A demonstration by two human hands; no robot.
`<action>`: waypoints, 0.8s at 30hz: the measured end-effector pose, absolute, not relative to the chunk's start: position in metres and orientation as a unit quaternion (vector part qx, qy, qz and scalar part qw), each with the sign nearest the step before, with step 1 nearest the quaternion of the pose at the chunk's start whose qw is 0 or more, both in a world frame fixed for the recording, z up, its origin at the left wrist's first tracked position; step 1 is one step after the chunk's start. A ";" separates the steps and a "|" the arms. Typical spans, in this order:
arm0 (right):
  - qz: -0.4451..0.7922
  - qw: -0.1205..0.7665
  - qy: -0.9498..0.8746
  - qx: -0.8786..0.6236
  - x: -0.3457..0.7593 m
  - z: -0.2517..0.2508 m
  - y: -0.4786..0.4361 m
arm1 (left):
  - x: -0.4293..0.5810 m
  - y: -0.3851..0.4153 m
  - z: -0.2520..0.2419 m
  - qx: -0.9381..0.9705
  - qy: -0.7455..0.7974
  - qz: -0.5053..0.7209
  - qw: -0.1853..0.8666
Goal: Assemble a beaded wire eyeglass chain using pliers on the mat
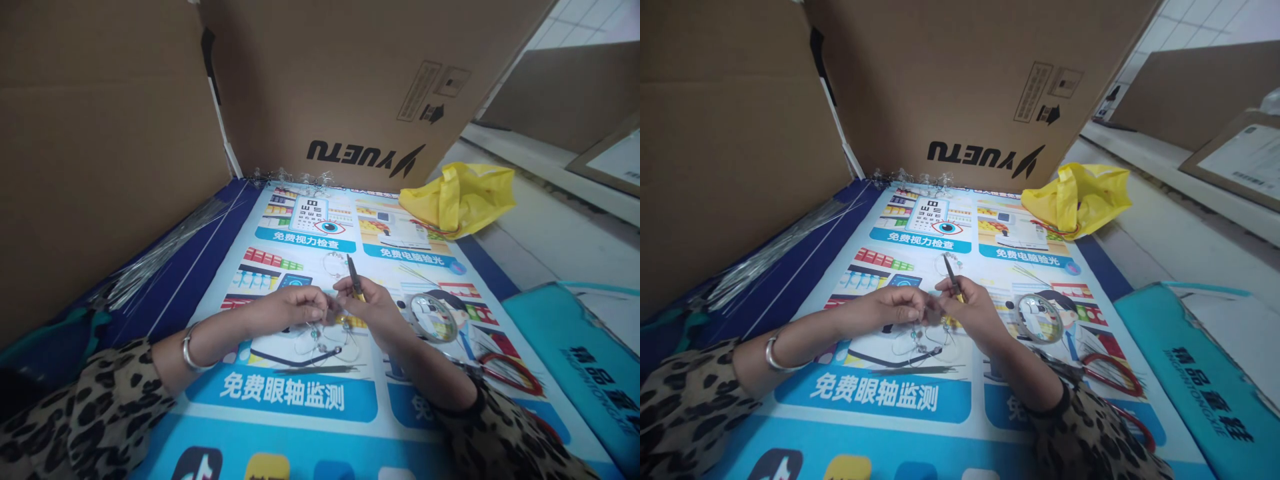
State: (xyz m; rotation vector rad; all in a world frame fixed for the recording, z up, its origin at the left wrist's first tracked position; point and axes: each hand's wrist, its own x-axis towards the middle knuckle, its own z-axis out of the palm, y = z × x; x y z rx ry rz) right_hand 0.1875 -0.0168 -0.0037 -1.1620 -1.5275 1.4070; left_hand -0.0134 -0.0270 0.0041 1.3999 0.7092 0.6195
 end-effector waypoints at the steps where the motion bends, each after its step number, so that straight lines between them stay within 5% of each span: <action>1: 0.551 0.372 -0.593 -0.454 0.188 -0.003 -0.017 | -0.014 -0.027 0.005 0.626 0.297 0.260 0.673; 24: 0.473 0.394 -0.604 -0.506 0.188 -0.006 -0.014 | -0.005 -0.026 0.001 0.553 0.414 0.369 0.622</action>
